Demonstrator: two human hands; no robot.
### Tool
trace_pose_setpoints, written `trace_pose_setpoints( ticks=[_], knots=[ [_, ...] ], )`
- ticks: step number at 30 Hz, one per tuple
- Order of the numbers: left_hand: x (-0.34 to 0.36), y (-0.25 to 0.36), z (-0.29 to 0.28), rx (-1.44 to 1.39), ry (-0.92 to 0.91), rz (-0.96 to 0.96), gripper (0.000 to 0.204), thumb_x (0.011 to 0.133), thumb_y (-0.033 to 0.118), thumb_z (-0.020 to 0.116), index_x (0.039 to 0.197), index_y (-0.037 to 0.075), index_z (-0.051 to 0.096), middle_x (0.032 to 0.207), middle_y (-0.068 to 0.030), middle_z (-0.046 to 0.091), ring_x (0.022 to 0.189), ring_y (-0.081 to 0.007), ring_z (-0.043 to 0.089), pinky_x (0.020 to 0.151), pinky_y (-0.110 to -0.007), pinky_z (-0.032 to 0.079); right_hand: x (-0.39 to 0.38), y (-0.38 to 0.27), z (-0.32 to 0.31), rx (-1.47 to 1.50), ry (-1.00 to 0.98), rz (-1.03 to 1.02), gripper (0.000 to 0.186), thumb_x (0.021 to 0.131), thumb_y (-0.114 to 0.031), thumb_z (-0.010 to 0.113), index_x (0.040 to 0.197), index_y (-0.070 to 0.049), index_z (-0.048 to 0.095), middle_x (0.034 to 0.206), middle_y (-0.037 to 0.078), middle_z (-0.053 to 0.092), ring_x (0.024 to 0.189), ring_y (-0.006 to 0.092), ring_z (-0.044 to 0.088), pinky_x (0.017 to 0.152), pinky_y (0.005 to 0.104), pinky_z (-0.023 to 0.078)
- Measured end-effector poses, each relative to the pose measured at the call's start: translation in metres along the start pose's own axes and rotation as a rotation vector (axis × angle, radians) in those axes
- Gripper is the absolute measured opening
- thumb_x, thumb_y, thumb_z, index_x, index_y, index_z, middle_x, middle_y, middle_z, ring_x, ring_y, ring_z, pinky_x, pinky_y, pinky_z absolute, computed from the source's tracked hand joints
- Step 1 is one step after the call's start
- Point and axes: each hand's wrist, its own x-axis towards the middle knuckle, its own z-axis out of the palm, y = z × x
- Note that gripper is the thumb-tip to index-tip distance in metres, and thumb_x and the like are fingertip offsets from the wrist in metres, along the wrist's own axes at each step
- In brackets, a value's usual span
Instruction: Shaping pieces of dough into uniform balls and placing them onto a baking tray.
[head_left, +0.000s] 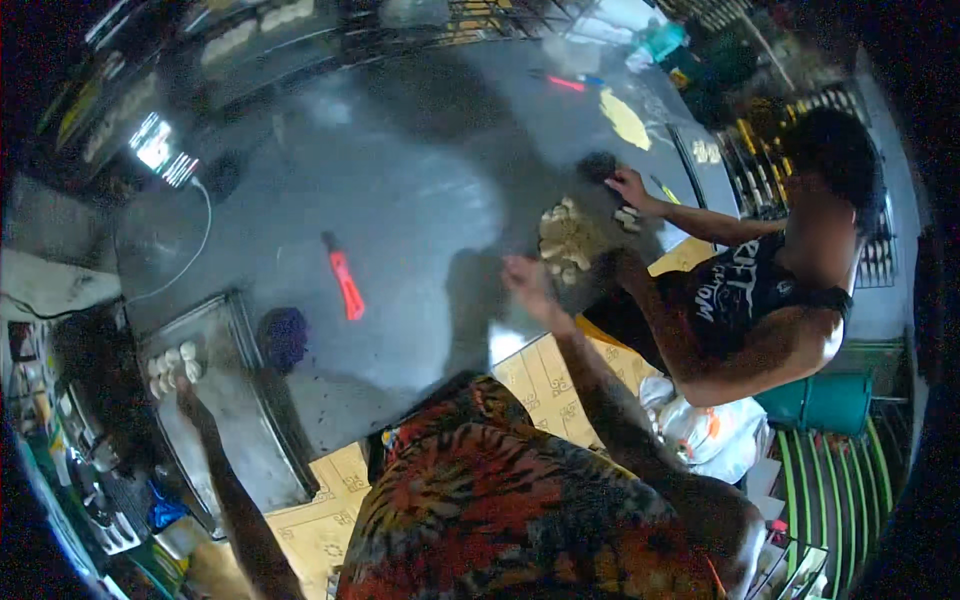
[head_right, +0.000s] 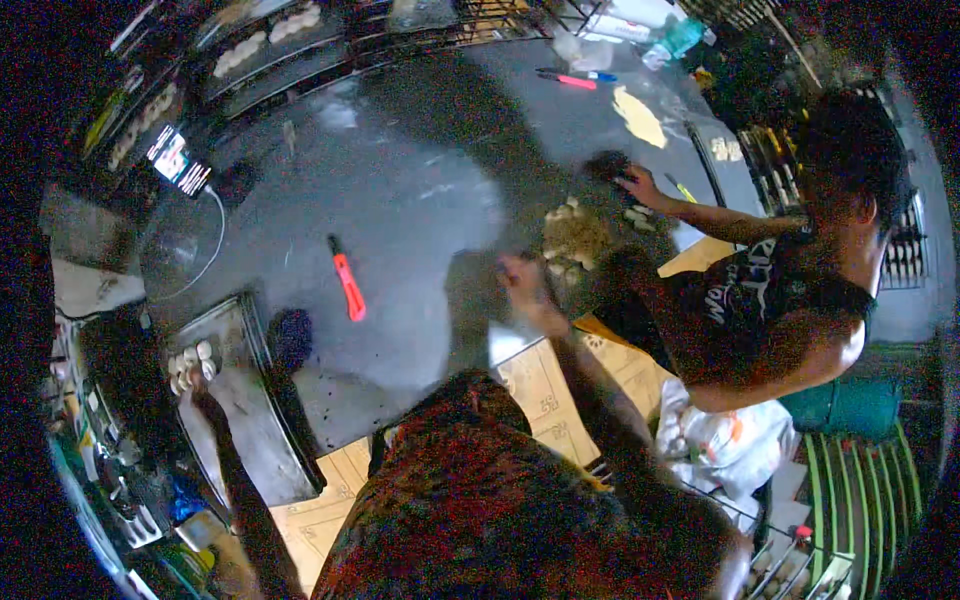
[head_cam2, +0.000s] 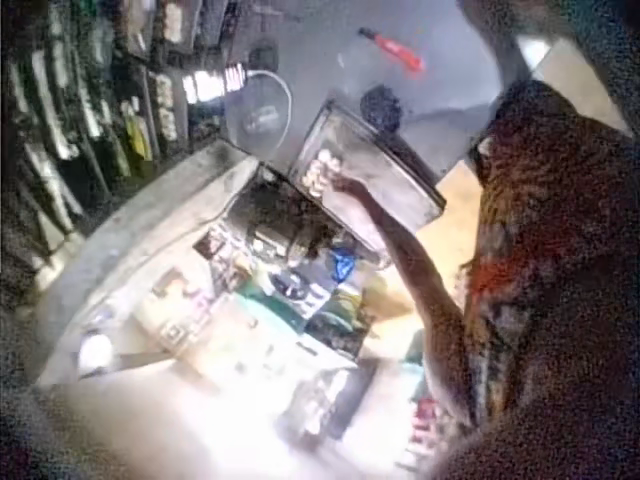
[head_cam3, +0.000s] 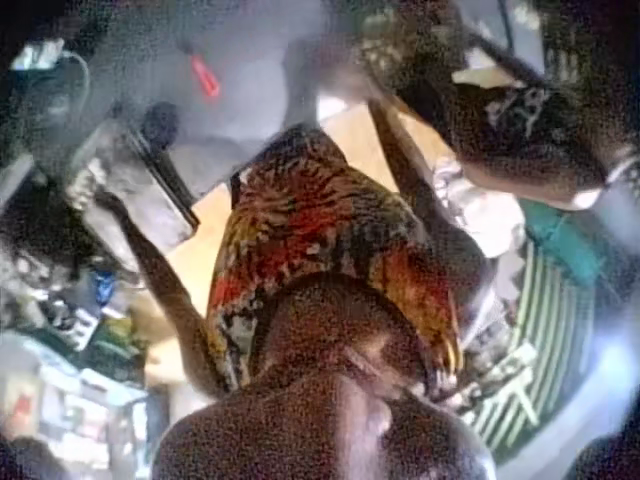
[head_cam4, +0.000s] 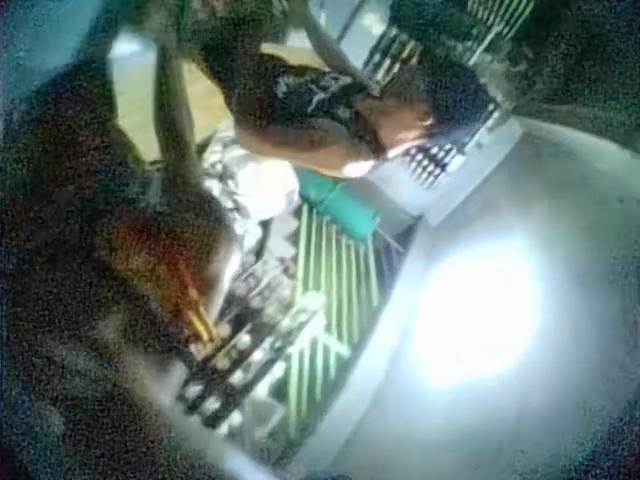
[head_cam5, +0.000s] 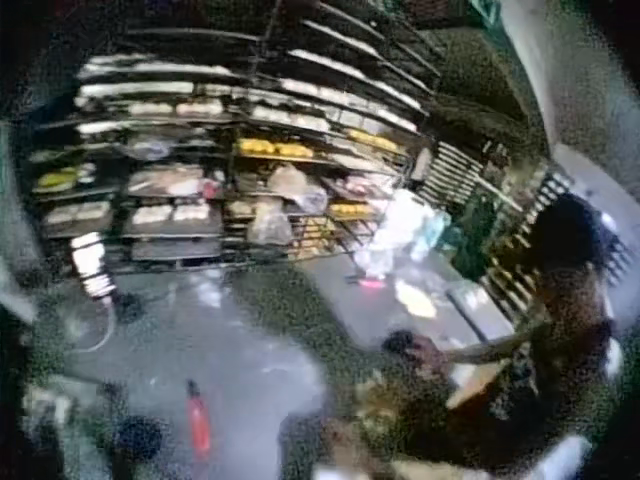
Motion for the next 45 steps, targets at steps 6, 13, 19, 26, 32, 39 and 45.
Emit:
trace_pose_setpoints(
  ticks=[6,13,19,26,32,39,45],
  knots=[
    [-0.03,0.094,-0.037,-0.79,0.042,-0.709,0.038,0.098,0.014,0.049,0.13,0.001,0.064,0.126,-0.0132,0.067,0.104,-0.0207,0.065,0.092,-0.029,0.049,0.025,0.1,-0.054,-0.422,0.234,0.121,0.025,0.088,-0.012,0.065,0.113,-0.007,0.064,0.105,0.011,0.065,0.089,0.02,0.061,0.078,0.033,0.052],
    [-0.068,0.268,0.018,-1.266,-0.38,-0.699,0.037,0.088,0.001,0.054,0.122,-0.001,0.067,0.11,-0.0091,0.071,0.087,-0.0183,0.065,0.076,-0.03,0.054,0.023,-0.008,0.009,0.136,0.214,0.009,0.018,0.08,0.0,0.071,0.097,-0.007,0.067,0.089,0.008,0.065,0.078,0.0169,0.06,0.071,0.0292,0.052],
    [-0.041,0.255,0.011,-1.969,-0.718,-1.046,0.023,0.087,0.004,0.07,0.109,-0.004,0.068,0.103,-0.0101,0.07,0.082,-0.0181,0.066,0.075,-0.03,0.056,-0.028,-0.201,0.177,0.329,-0.545,-0.213,0.031,0.084,-0.001,0.069,0.115,-0.003,0.068,0.1,0.01,0.066,0.082,0.0192,0.062,0.071,0.0308,0.05],
    [-0.02,0.161,-0.028,-1.463,-0.495,-0.943,0.022,0.086,0.007,0.071,0.106,-0.003,0.07,0.097,-0.0092,0.072,0.08,-0.0166,0.067,0.076,-0.028,0.055,0.026,-0.232,0.262,-0.112,-0.035,-0.588,0.041,0.09,-0.009,0.066,0.13,-0.005,0.06,0.119,0.01,0.058,0.091,0.0257,0.058,0.078,0.0357,0.05],
    [0.019,0.19,0.004,-1.373,-0.458,-0.827,0.022,0.086,0.011,0.072,0.104,-0.002,0.073,0.092,-0.0077,0.072,0.077,-0.0149,0.065,0.074,-0.026,0.053,0.041,-0.201,0.292,-0.193,0.016,-0.76,0.025,0.086,-0.01,0.062,0.111,-0.005,0.064,0.112,0.009,0.057,0.092,0.0266,0.057,0.08,0.0372,0.049],
    [0.013,0.204,0.051,-1.207,-0.283,-0.75,0.021,0.084,0.017,0.074,0.094,-0.002,0.074,0.08,-0.006,0.07,0.071,-0.0141,0.062,0.065,-0.027,0.048,0.049,-0.189,0.305,-0.309,-0.02,-0.72,0.016,0.083,-0.011,0.058,0.097,-0.008,0.061,0.11,0.008,0.057,0.094,0.0269,0.056,0.081,0.0377,0.049],
    [0.021,0.22,0.021,-1.216,-0.297,-0.973,0.022,0.086,0.018,0.073,0.093,-0.003,0.074,0.079,-0.0067,0.071,0.069,-0.0137,0.062,0.062,-0.025,0.047,0.052,-0.192,0.307,-0.103,-0.179,-0.475,0.015,0.083,-0.011,0.058,0.096,-0.006,0.064,0.105,0.007,0.062,0.087,0.0275,0.058,0.076,0.038,0.05]
  ],
)
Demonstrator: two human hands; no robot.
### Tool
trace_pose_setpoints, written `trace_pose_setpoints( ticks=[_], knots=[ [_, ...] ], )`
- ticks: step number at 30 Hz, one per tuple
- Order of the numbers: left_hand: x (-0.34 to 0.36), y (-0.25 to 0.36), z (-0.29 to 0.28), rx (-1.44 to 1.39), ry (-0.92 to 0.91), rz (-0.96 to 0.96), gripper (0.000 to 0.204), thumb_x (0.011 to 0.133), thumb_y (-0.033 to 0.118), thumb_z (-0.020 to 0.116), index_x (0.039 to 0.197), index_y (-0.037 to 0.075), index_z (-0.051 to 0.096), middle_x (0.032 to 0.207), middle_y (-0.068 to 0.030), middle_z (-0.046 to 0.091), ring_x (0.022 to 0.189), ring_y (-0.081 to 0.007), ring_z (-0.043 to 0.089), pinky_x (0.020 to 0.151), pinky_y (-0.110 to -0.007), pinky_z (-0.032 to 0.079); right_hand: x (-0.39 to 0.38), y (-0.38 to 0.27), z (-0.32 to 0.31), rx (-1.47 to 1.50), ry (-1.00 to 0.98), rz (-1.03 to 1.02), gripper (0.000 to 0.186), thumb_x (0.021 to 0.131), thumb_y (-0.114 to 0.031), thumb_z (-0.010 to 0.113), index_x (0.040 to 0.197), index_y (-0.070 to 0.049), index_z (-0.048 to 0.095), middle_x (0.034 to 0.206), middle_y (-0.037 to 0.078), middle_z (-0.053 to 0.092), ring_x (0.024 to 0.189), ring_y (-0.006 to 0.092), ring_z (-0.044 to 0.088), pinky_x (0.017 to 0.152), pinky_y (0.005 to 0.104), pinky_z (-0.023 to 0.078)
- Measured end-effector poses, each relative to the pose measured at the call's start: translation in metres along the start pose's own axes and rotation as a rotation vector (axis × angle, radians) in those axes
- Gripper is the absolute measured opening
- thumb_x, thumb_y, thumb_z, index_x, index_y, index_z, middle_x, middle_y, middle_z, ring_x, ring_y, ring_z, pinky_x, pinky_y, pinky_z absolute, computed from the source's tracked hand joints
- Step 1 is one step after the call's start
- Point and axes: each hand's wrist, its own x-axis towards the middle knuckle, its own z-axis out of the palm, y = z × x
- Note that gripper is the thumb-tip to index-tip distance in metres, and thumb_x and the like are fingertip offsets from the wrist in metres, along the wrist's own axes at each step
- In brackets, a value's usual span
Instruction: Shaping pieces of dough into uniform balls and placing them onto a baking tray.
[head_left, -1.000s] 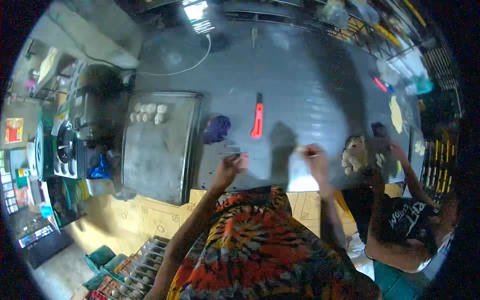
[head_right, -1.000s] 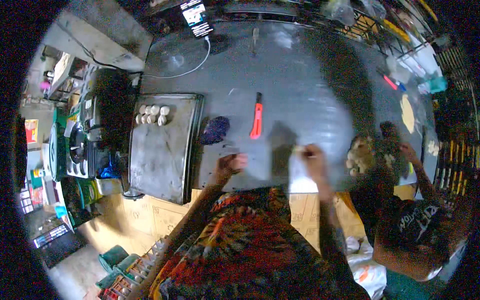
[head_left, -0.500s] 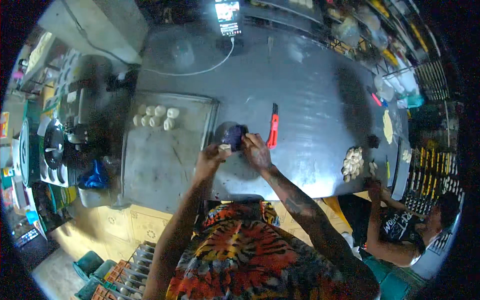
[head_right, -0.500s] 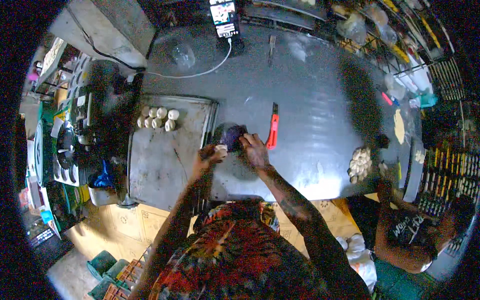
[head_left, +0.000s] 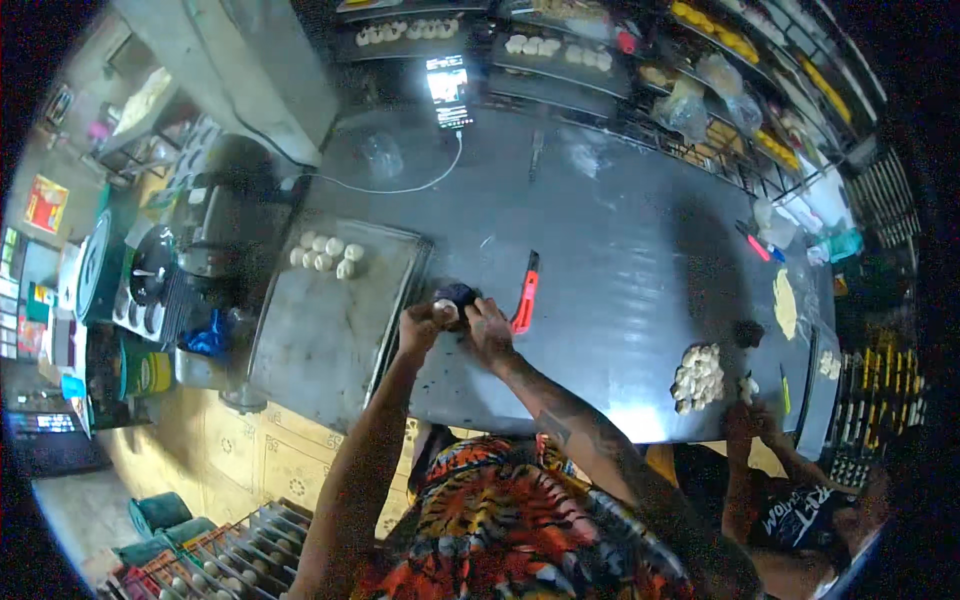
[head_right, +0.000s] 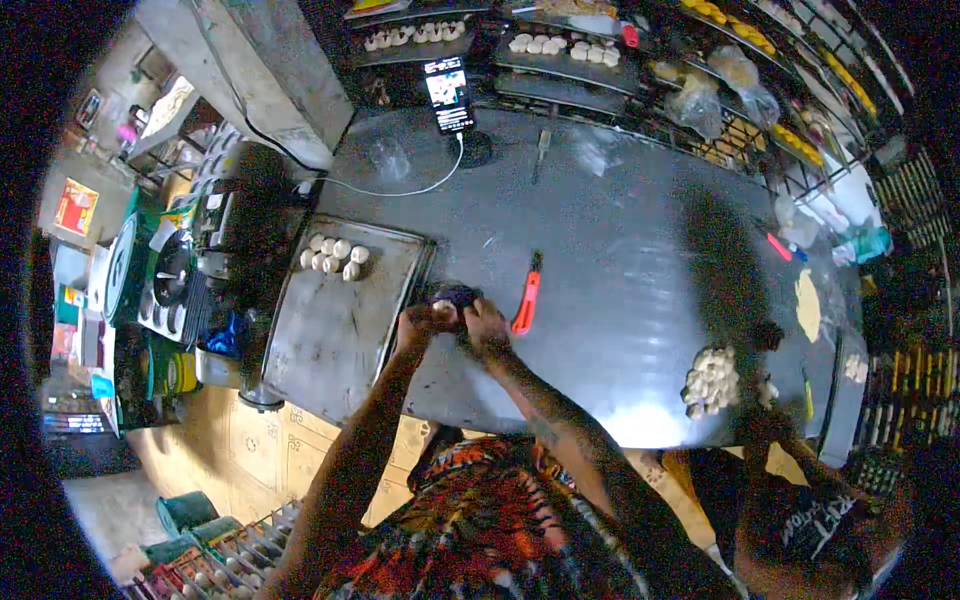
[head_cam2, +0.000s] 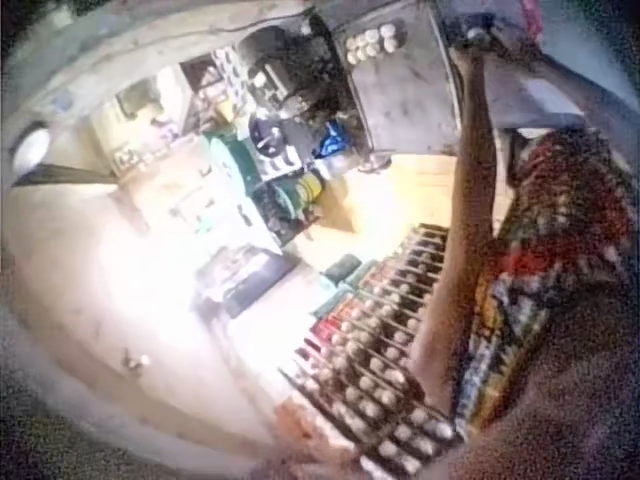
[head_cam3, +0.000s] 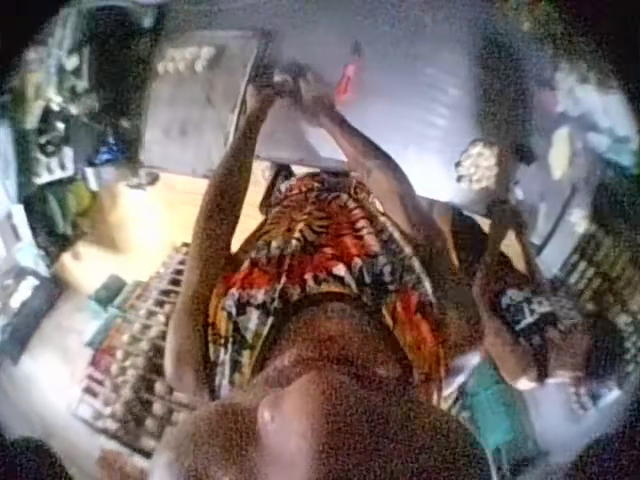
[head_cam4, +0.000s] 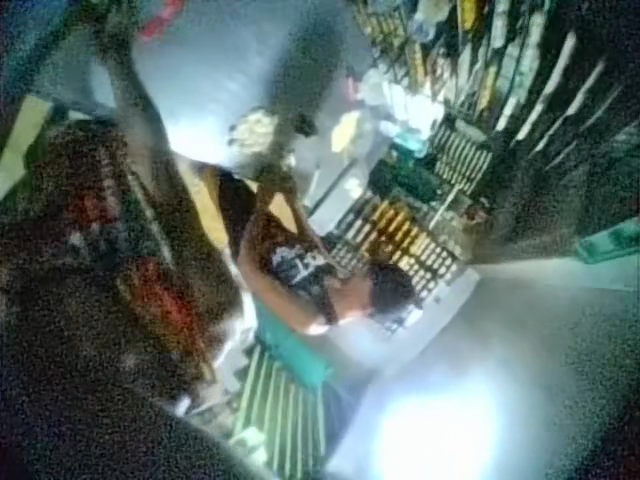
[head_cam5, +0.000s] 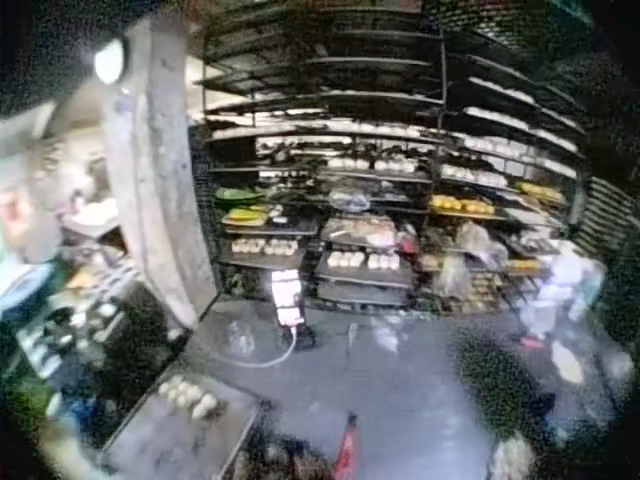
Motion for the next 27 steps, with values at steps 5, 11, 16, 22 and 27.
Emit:
trace_pose_setpoints(
  ticks=[5,11,16,22,27],
  knots=[
    [-0.047,0.017,0.014,-0.308,0.069,-0.048,0.024,0.089,0.019,0.072,0.098,-0.003,0.073,0.083,-0.0089,0.07,0.069,-0.0142,0.065,0.064,-0.023,0.05,0.021,0.006,-0.056,0.212,-0.287,-0.104,0.016,0.083,-0.011,0.06,0.092,0.0,0.067,0.09,0.012,0.067,0.073,0.0315,0.061,0.066,0.041,0.048],
    [-0.081,-0.009,0.033,-0.346,-0.07,-0.145,0.027,0.088,0.021,0.074,0.1,-0.003,0.072,0.083,-0.0098,0.07,0.069,-0.0142,0.064,0.062,-0.025,0.05,-0.038,-0.042,-0.117,0.277,-0.112,-0.146,0.022,0.084,-0.01,0.066,0.104,-0.001,0.07,0.094,0.014,0.07,0.076,0.0301,0.063,0.067,0.0391,0.049],
    [-0.067,-0.034,0.02,-0.206,-0.162,-0.009,0.028,0.087,0.021,0.075,0.101,-0.002,0.072,0.081,-0.0093,0.071,0.066,-0.013,0.063,0.059,-0.026,0.048,-0.091,-0.078,-0.112,0.188,0.134,-0.305,0.028,0.083,-0.009,0.071,0.11,-0.004,0.069,0.102,0.012,0.07,0.083,0.0229,0.064,0.072,0.0338,0.051],
    [-0.061,-0.05,-0.03,0.113,-0.317,0.128,0.029,0.086,0.022,0.076,0.103,-0.001,0.072,0.079,-0.0087,0.071,0.063,-0.0117,0.061,0.056,-0.028,0.045,-0.092,-0.079,-0.093,0.786,-0.054,0.353,0.031,0.081,-0.004,0.07,0.113,-0.003,0.068,0.101,0.009,0.07,0.086,0.0199,0.065,0.074,0.0303,0.052],
    [-0.066,-0.038,-0.029,0.399,-0.321,0.295,0.029,0.085,0.021,0.077,0.104,-0.001,0.073,0.078,-0.0085,0.072,0.061,-0.0112,0.06,0.054,-0.029,0.044,-0.092,-0.079,-0.085,0.613,-0.229,0.325,0.034,0.081,-0.001,0.07,0.115,-0.002,0.068,0.099,0.008,0.069,0.088,0.0178,0.065,0.075,0.0279,0.052]
  ],
)
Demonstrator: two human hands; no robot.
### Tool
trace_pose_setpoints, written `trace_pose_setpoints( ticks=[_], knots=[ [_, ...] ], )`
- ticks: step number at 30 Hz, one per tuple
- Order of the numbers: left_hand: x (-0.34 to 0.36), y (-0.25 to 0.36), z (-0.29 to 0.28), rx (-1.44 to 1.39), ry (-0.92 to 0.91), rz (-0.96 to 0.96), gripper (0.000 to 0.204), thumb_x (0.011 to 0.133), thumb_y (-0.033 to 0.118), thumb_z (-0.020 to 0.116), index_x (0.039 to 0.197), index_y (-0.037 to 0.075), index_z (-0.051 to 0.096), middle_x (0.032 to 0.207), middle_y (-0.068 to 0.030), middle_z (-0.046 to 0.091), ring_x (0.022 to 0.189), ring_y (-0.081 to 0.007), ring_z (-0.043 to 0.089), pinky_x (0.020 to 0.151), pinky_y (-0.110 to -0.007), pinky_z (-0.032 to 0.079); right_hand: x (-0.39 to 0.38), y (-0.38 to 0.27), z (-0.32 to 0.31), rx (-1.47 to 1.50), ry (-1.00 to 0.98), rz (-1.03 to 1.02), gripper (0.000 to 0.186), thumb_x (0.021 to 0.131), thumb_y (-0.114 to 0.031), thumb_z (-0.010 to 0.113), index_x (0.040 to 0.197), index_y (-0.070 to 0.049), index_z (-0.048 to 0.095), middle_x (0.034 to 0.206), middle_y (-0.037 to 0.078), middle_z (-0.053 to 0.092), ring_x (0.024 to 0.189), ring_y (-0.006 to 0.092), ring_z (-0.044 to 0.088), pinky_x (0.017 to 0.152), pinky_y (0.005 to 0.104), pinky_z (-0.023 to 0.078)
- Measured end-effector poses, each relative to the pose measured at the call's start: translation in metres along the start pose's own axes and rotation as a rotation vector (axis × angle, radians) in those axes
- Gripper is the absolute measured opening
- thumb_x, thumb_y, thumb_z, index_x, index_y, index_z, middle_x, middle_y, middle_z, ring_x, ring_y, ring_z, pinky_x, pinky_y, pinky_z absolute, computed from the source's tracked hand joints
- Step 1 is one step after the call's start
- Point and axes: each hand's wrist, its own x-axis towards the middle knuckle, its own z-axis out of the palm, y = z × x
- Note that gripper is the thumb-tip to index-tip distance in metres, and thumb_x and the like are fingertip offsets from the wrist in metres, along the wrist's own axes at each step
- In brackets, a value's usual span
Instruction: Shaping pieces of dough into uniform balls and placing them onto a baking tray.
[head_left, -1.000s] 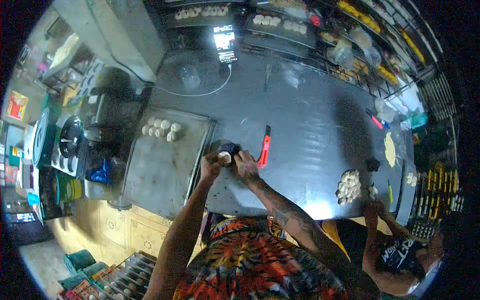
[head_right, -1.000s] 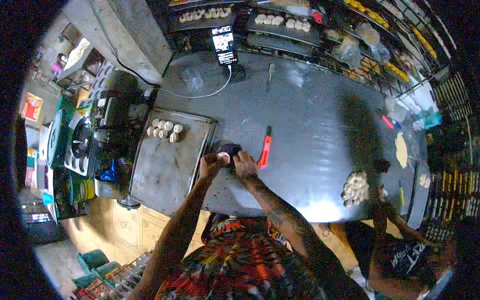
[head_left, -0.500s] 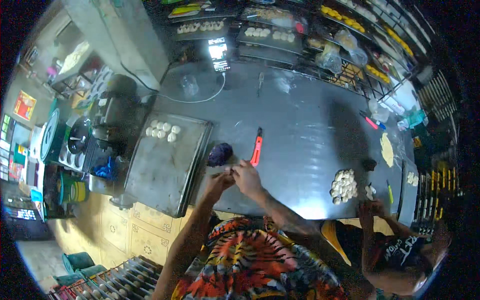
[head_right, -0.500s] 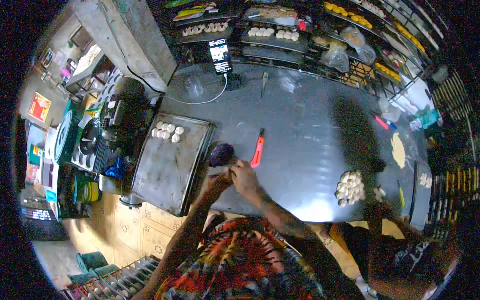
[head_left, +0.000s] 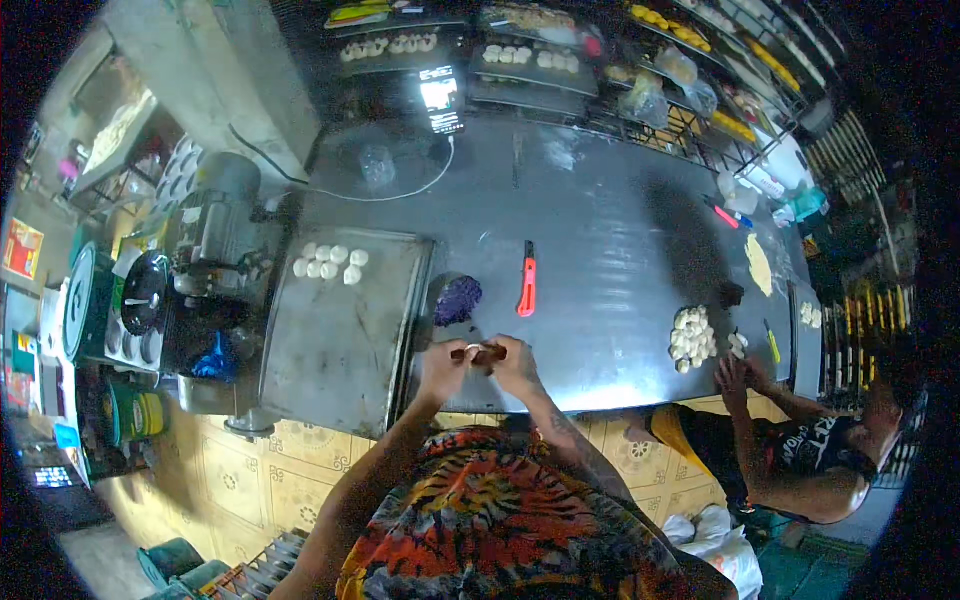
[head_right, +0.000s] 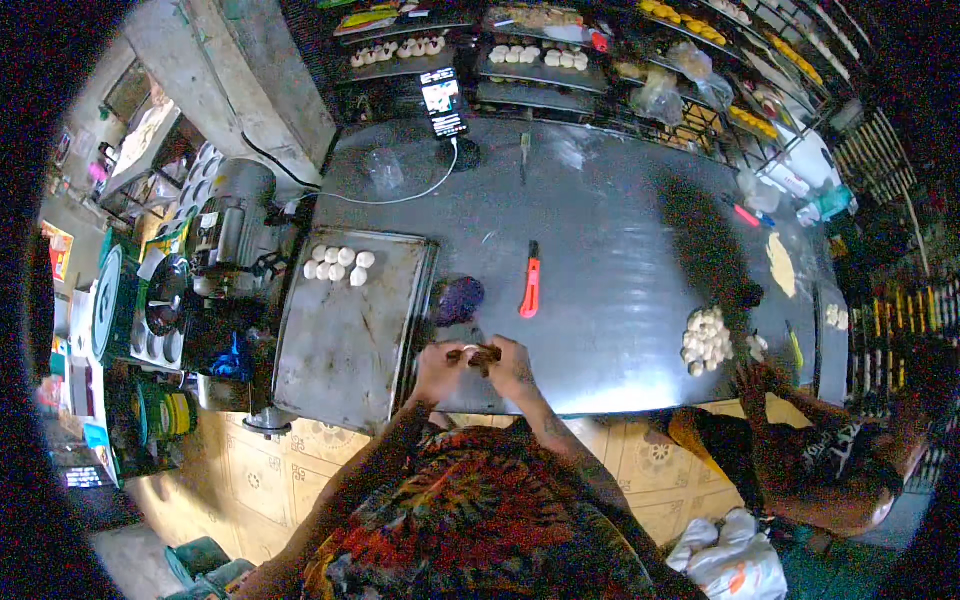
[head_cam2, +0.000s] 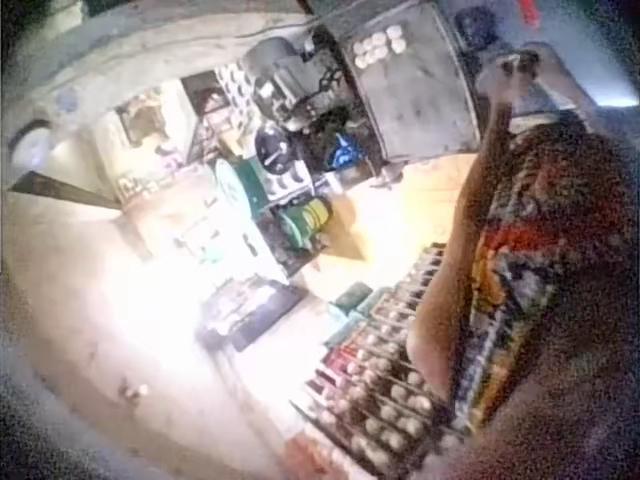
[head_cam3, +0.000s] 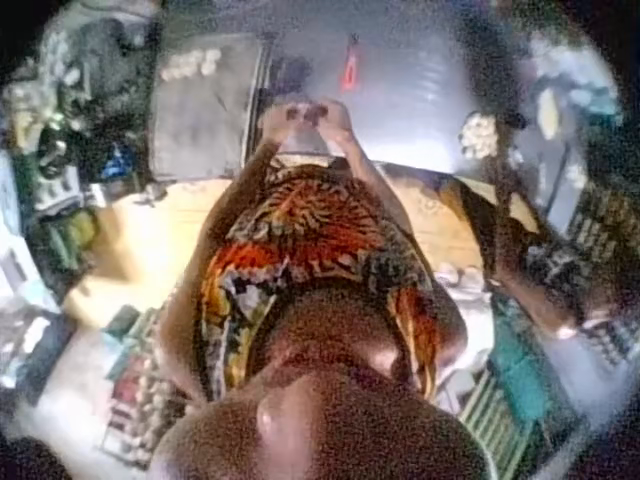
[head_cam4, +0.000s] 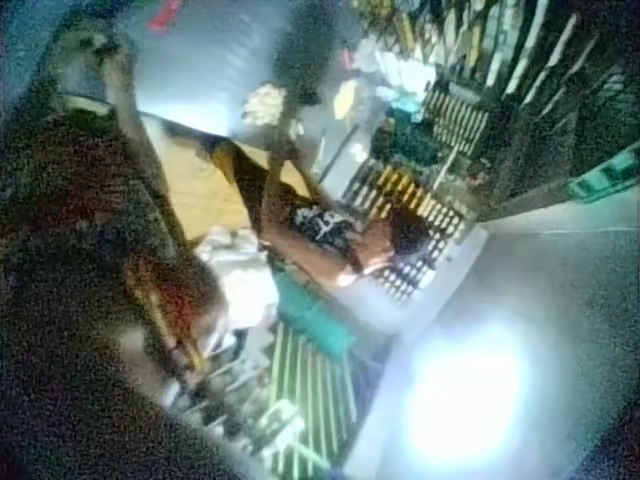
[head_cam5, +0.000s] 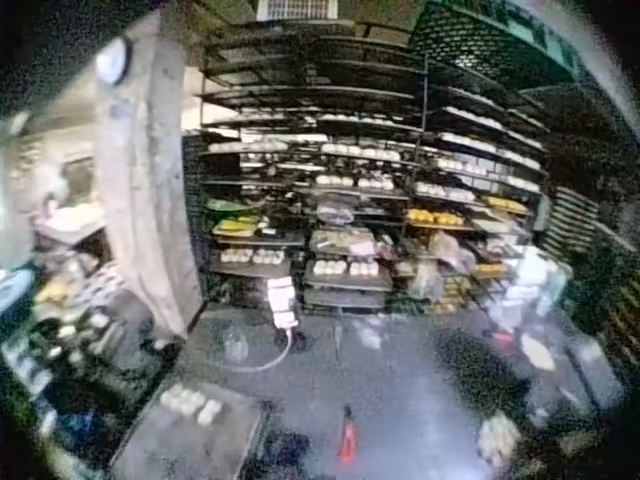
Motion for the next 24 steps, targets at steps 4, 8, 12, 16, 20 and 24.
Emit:
trace_pose_setpoints(
  ticks=[4,8,12,16,20,24],
  knots=[
    [0.001,0.026,0.016,0.313,0.081,0.137,0.026,0.086,0.017,0.074,0.104,-0.001,0.072,0.082,-0.0083,0.073,0.064,-0.0119,0.061,0.057,-0.027,0.046,-0.002,0.0,-0.013,-0.217,0.095,-0.068,0.034,0.082,0.0,0.07,0.115,-0.002,0.069,0.098,0.008,0.069,0.085,0.0181,0.065,0.073,0.0276,0.051],
    [0.003,0.037,0.035,-0.167,0.078,-0.048,0.026,0.087,0.015,0.072,0.107,-0.001,0.071,0.085,-0.0066,0.073,0.069,-0.0125,0.062,0.061,-0.027,0.047,-0.007,0.004,-0.042,-0.236,0.171,-0.566,0.027,0.081,0.0,0.07,0.108,-0.001,0.071,0.095,0.008,0.066,0.08,0.0193,0.061,0.069,0.0294,0.047],
    [-0.005,0.037,0.064,-0.603,0.061,-0.207,0.027,0.087,0.013,0.07,0.11,-0.001,0.07,0.087,-0.0049,0.072,0.074,-0.013,0.063,0.065,-0.027,0.049,-0.006,0.011,-0.073,-0.189,0.014,-0.378,0.025,0.082,-0.005,0.07,0.107,-0.001,0.07,0.087,0.006,0.061,0.074,0.0206,0.056,0.066,0.0331,0.044],
    [-0.019,0.046,0.075,-0.22,0.062,0.187,0.03,0.084,0.008,0.068,0.113,-0.001,0.07,0.091,-0.0092,0.073,0.075,-0.0161,0.066,0.066,-0.028,0.051,-0.007,0.014,-0.091,-0.158,-0.159,-0.357,0.025,0.082,-0.005,0.069,0.107,0.0,0.069,0.084,0.007,0.058,0.072,0.0212,0.053,0.066,0.0342,0.043],
    [-0.03,0.06,0.071,0.138,0.075,0.364,0.033,0.082,0.004,0.067,0.115,-0.001,0.069,0.094,-0.0119,0.073,0.076,-0.0174,0.066,0.067,-0.029,0.052,-0.014,0.014,-0.083,-0.15,-0.275,-0.417,0.023,0.083,-0.003,0.068,0.106,-0.001,0.069,0.083,0.007,0.057,0.071,0.0208,0.051,0.067,0.0337,0.043],
    [-0.03,0.065,0.072,0.133,0.194,-0.072,0.027,0.085,0.007,0.069,0.111,-0.001,0.069,0.096,-0.0058,0.07,0.077,-0.0125,0.061,0.07,-0.027,0.049,-0.009,0.014,-0.052,-0.186,-0.117,-0.468,0.022,0.085,-0.006,0.068,0.106,-0.001,0.068,0.082,0.006,0.057,0.07,0.0196,0.051,0.066,0.0326,0.043]
  ],
)
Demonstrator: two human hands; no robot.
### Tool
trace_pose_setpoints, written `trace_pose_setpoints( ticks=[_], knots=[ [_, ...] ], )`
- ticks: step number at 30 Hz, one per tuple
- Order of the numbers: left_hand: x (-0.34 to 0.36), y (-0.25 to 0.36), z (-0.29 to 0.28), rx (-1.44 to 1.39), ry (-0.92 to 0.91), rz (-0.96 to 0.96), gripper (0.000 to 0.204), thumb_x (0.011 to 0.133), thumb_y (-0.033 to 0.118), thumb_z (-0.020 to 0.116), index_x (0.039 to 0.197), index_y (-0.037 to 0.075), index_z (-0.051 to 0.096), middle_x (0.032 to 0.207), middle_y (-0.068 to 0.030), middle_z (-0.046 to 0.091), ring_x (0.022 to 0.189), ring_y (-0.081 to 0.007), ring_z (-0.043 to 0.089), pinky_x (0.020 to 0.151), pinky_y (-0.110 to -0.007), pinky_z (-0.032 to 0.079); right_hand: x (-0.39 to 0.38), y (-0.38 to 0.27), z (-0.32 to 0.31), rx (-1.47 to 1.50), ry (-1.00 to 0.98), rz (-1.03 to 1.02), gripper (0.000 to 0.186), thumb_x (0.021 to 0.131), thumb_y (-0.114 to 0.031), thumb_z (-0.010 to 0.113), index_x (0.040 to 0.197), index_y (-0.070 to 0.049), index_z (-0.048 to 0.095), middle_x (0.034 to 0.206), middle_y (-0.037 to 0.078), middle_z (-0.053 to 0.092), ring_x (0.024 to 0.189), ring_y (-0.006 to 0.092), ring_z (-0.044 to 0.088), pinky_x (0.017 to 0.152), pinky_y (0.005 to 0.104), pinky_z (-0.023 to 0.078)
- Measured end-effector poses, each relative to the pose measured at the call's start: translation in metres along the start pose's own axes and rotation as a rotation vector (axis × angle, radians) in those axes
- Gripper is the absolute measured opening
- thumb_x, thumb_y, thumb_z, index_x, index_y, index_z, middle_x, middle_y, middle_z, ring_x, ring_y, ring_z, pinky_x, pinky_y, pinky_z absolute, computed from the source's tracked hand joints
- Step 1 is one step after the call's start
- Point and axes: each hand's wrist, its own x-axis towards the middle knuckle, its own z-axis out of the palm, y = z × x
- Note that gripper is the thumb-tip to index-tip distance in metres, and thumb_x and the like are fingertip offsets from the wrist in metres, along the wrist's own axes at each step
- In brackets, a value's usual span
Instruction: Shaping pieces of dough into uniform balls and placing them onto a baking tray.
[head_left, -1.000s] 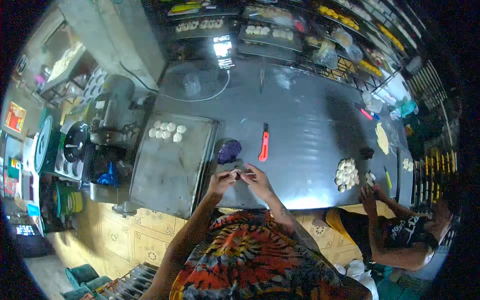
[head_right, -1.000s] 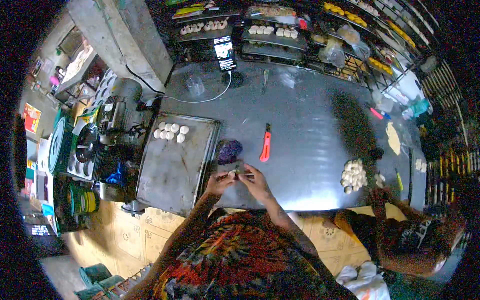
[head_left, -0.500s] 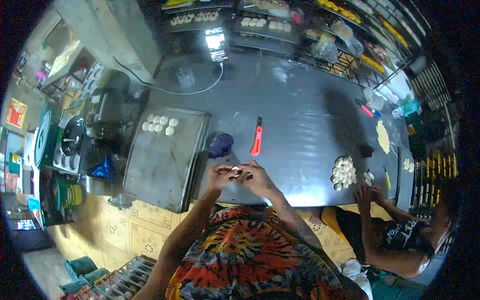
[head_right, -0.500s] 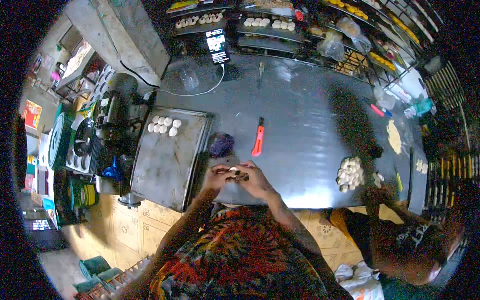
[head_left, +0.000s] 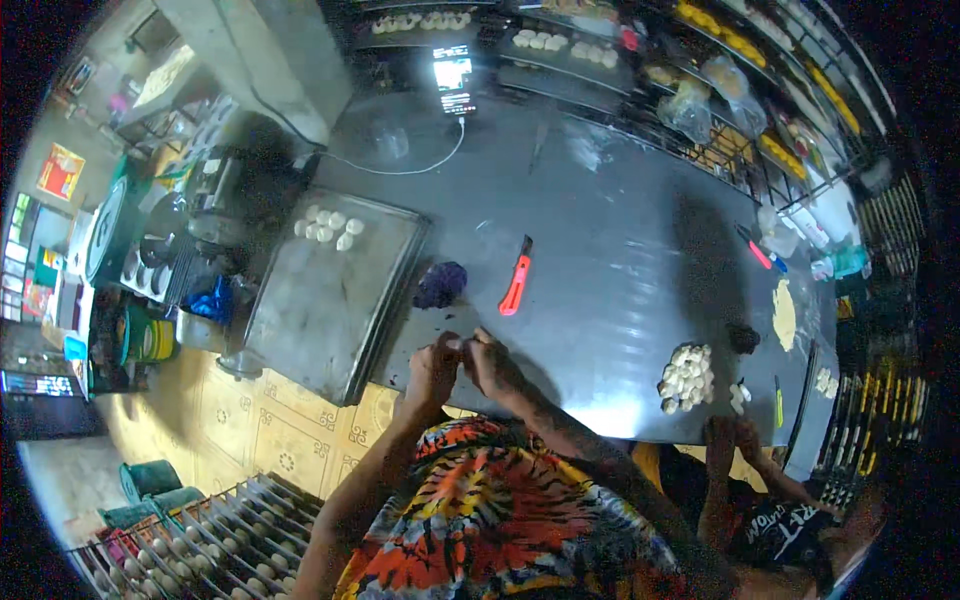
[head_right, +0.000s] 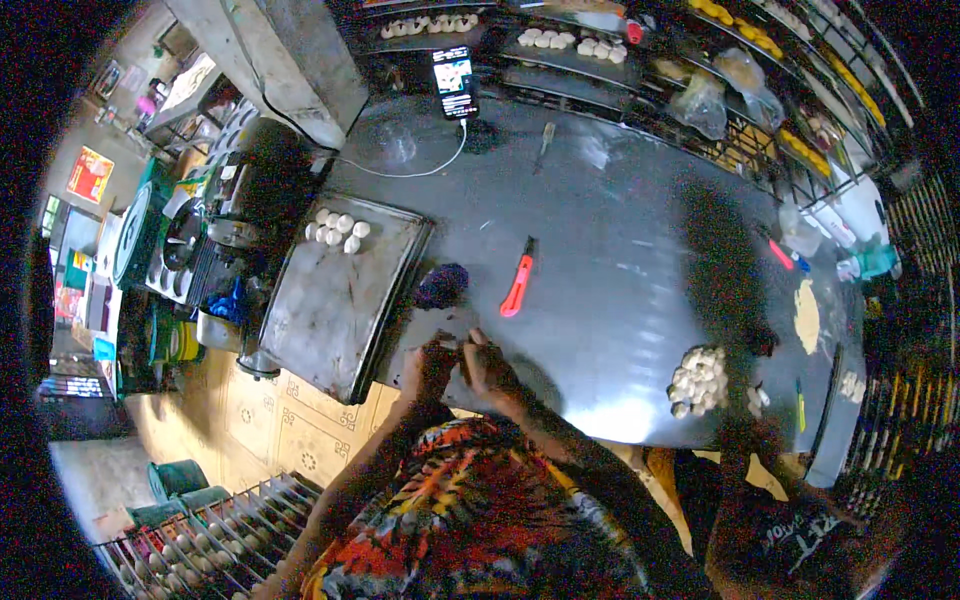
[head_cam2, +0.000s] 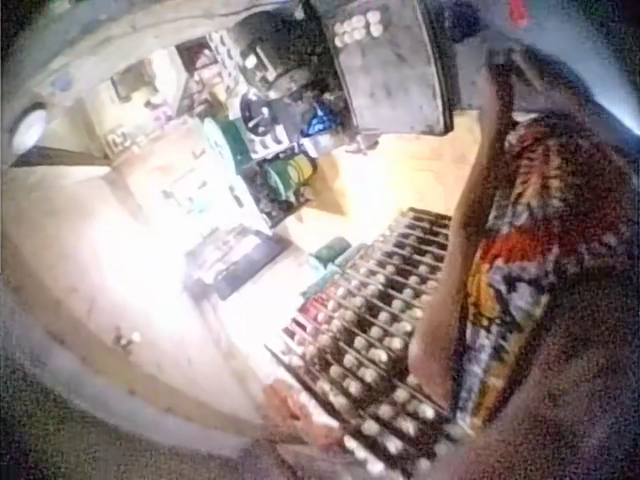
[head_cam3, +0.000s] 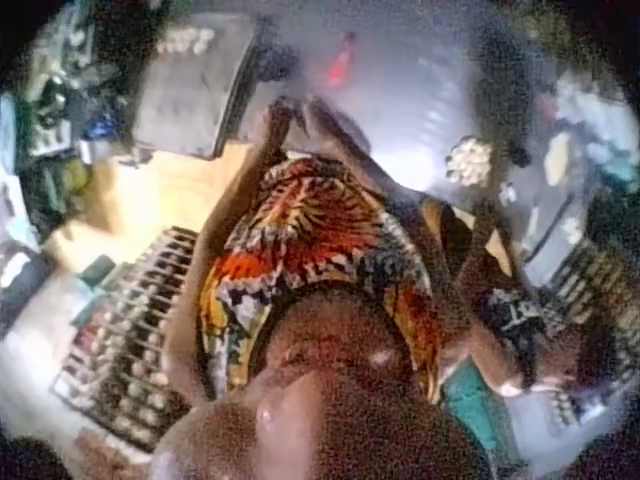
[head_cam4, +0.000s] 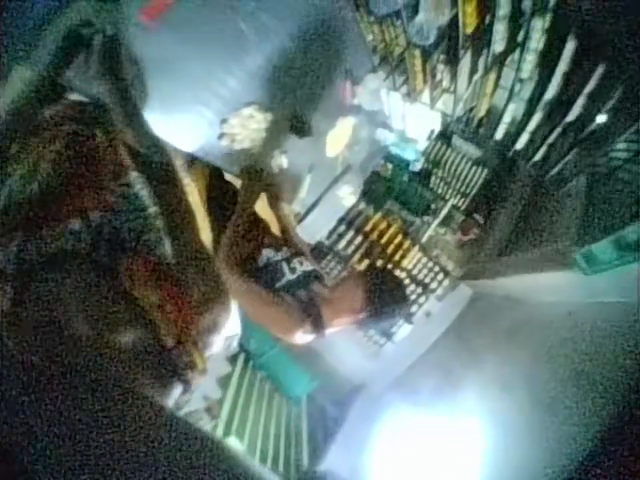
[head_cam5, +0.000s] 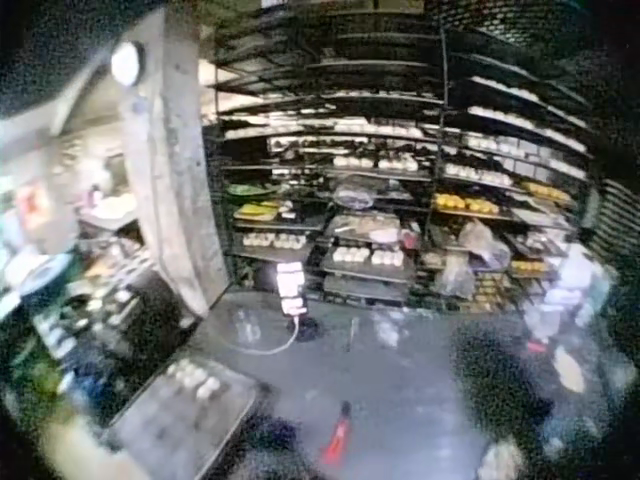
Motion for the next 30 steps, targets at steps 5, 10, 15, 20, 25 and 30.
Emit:
trace_pose_setpoints(
  ticks=[5,10,15,20,25,30],
  knots=[
    [0.015,-0.012,-0.015,-0.262,0.142,0.046,0.03,0.089,0.01,0.069,0.116,-0.001,0.069,0.097,-0.0049,0.07,0.077,-0.0115,0.058,0.069,-0.025,0.047,0.041,-0.002,0.026,-0.088,0.107,0.109,0.02,0.087,-0.009,0.068,0.106,-0.003,0.068,0.081,0.005,0.057,0.069,0.018,0.05,0.065,0.0314,0.043],
    [0.05,-0.036,-0.075,-0.606,0.293,-0.173,0.028,0.091,0.013,0.07,0.115,-0.002,0.07,0.095,-0.0057,0.072,0.078,-0.0117,0.06,0.068,-0.025,0.048,0.086,0.002,0.039,0.081,-0.1,0.337,0.027,0.091,-0.002,0.064,0.118,0.0,0.065,0.091,0.008,0.065,0.077,0.0165,0.058,0.068,0.0291,0.046],
    [0.066,-0.064,-0.131,-0.634,0.148,-0.332,0.03,0.09,0.013,0.072,0.112,-0.007,0.07,0.096,-0.0093,0.075,0.078,-0.0158,0.067,0.07,-0.026,0.052,0.142,-0.001,0.099,0.323,-0.138,0.341,0.045,0.092,-0.003,0.065,0.136,-0.007,0.055,0.11,0.01,0.066,0.079,0.0147,0.061,0.068,0.0282,0.049],
    [0.135,-0.095,-0.189,-0.078,0.205,-0.011,0.023,0.091,0.01,0.067,0.109,-0.003,0.073,0.1,-0.0093,0.075,0.085,-0.0186,0.067,0.077,-0.029,0.053,0.165,-0.023,0.091,0.464,-0.055,0.402,0.053,0.095,-0.002,0.064,0.145,-0.01,0.048,0.132,0.012,0.058,0.083,0.015,0.066,0.067,0.0233,0.053],
    [0.217,-0.136,-0.218,0.374,0.234,0.462,0.031,0.095,0.013,0.056,0.121,0.002,0.068,0.128,-0.0107,0.066,0.113,-0.0237,0.061,0.098,-0.035,0.047,0.115,-0.034,0.038,0.667,-0.032,0.667,0.046,0.098,-0.007,0.062,0.142,-0.005,0.049,0.125,0.012,0.06,0.085,0.0167,0.068,0.069,0.0237,0.057],
    [0.225,-0.18,-0.211,0.955,0.153,0.889,0.044,0.095,0.019,0.051,0.136,0.004,0.057,0.144,-0.01,0.055,0.131,-0.025,0.052,0.111,-0.042,0.036,-0.002,-0.012,-0.015,0.429,0.078,0.715,0.037,0.096,-0.004,0.064,0.133,-0.004,0.059,0.112,0.011,0.066,0.083,0.0165,0.068,0.067,0.027,0.056]
  ],
)
